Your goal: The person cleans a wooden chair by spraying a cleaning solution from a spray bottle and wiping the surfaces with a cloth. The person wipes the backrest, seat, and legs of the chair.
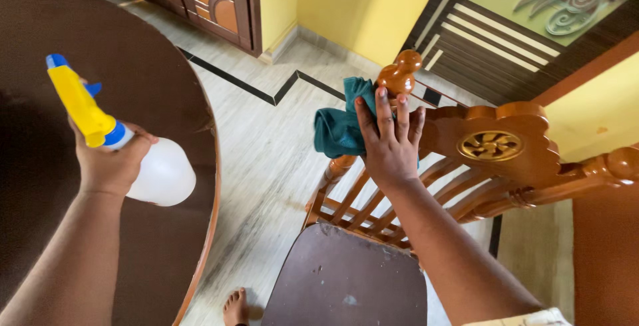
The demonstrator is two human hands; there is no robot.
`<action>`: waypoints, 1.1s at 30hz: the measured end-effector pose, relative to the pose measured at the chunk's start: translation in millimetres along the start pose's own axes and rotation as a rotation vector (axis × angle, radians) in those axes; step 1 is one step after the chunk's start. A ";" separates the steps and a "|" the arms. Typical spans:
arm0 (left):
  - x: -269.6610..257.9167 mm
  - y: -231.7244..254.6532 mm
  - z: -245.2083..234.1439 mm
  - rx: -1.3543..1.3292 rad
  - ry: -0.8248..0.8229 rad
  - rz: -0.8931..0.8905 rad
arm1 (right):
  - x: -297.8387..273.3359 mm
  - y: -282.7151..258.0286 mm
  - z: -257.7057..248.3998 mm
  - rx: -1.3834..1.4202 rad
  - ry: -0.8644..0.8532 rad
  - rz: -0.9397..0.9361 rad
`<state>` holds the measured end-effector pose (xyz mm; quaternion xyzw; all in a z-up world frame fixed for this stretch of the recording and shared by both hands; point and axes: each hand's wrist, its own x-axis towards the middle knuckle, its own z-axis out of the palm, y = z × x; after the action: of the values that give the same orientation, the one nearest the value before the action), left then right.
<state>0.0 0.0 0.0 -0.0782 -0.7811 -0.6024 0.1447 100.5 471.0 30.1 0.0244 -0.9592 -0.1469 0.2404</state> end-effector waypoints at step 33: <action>-2.1 -24.9 10.5 -0.003 0.064 -0.013 | 5.3 -2.5 -48.8 0.055 0.126 -0.293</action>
<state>-6.8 3.7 -26.0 -0.0541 -0.7755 -0.6067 0.1658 118.5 454.7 72.8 0.1798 -0.9320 -0.1522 0.2755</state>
